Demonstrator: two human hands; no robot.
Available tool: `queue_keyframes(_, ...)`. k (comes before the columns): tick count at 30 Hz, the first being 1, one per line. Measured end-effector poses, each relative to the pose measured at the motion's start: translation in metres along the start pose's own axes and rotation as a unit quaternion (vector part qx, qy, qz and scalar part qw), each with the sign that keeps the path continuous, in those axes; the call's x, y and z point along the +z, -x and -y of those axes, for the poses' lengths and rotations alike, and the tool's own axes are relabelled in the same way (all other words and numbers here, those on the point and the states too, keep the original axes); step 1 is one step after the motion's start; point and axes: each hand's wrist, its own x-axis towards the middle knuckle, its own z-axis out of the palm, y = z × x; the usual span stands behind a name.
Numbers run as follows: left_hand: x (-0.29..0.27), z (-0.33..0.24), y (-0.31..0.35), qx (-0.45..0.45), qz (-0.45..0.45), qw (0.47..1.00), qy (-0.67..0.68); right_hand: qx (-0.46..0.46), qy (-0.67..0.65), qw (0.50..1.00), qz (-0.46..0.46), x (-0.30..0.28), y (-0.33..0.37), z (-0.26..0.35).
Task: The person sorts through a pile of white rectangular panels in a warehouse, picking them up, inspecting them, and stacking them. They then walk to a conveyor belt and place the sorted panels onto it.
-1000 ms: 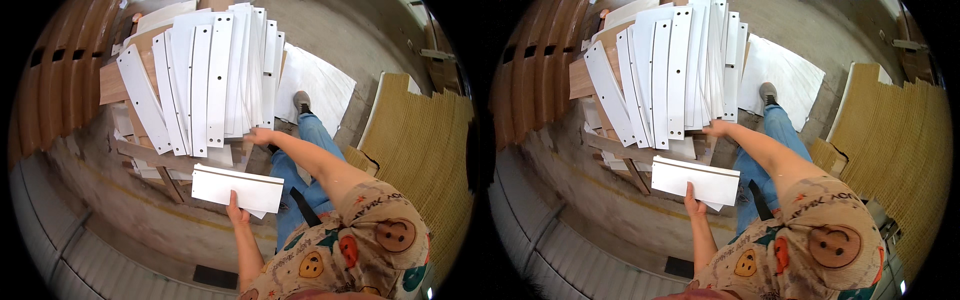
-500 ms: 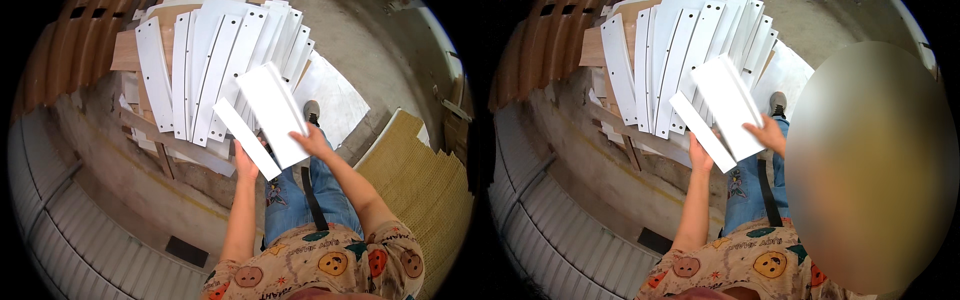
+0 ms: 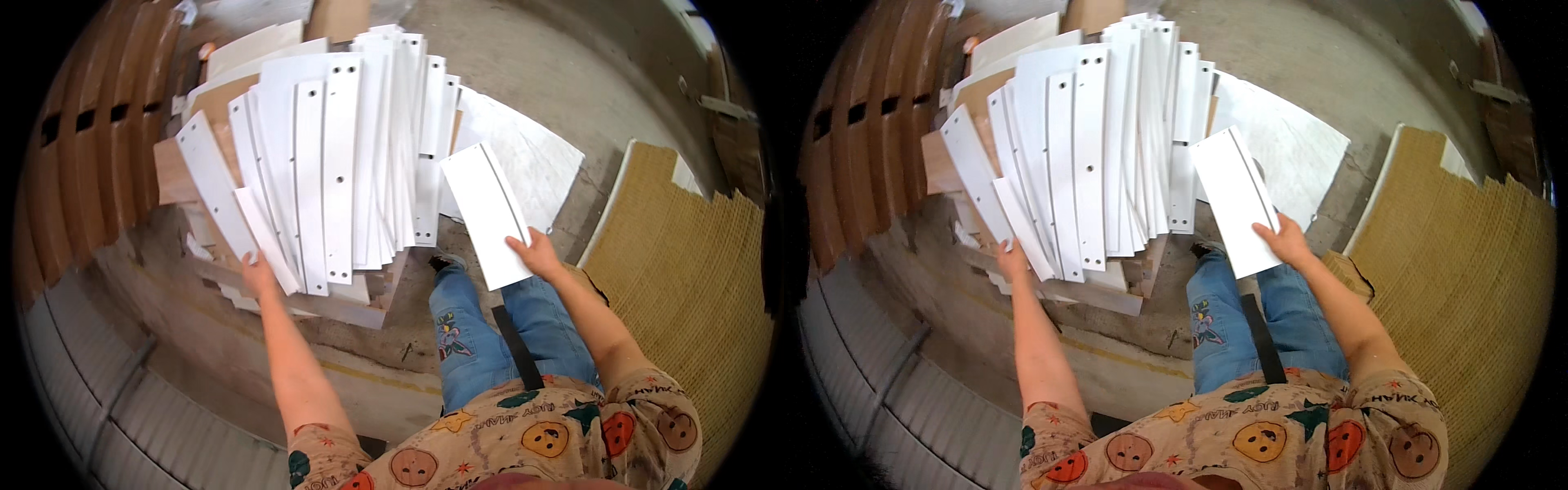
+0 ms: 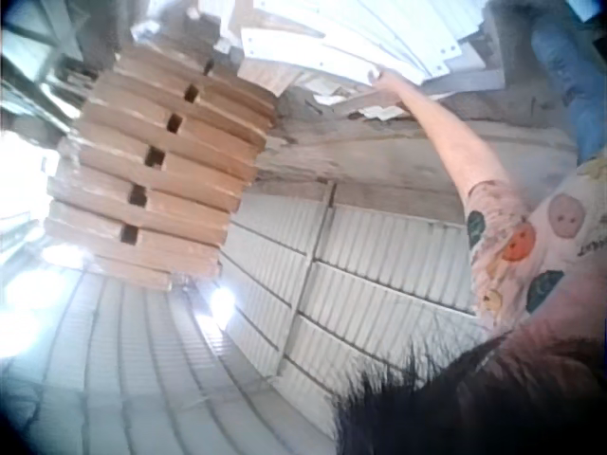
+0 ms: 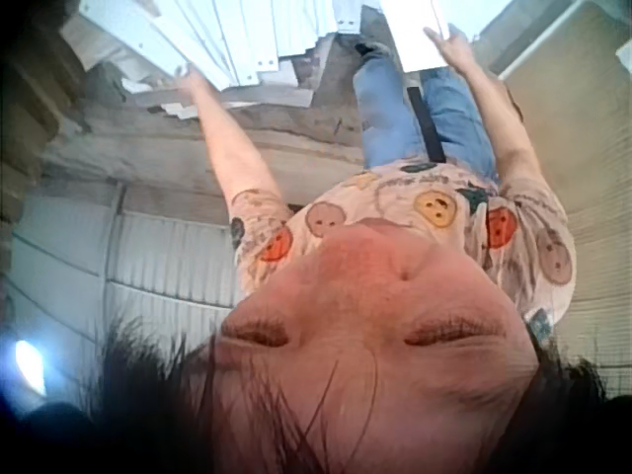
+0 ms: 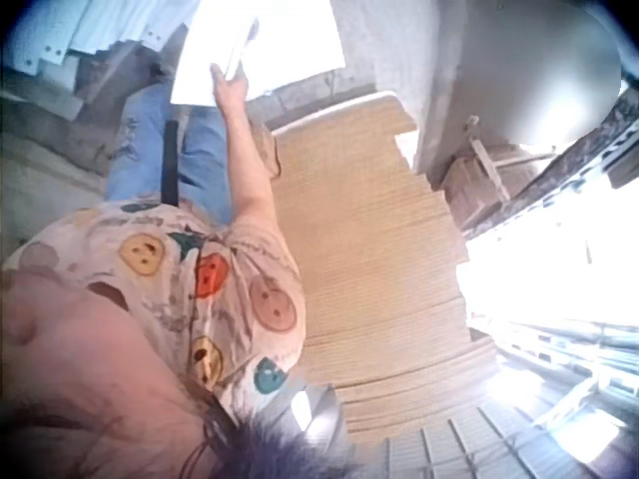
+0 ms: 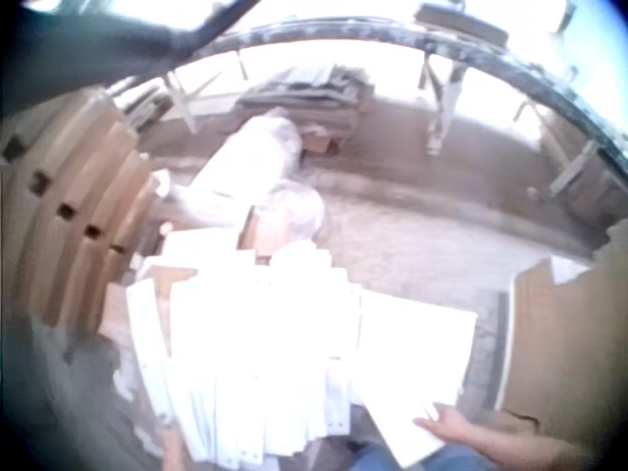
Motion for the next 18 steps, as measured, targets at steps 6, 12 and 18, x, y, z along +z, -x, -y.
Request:
queue_keyframes(6,0.064,-0.085,0.050,0.190,0.098,0.977,-0.009,0.073,-0.078,0.994,-0.013,0.023,0.005,-0.059)
queue_keyframes(12,0.161,-0.135,0.248,0.154,0.419,0.894,0.037,0.141,-0.125,0.982,0.029,-0.004,-0.006,-0.057)
queue_keyframes(18,0.169,-0.202,0.387,-0.177,0.607,0.761,0.144,0.184,-0.157,0.968,0.066,-0.063,-0.024,-0.047)
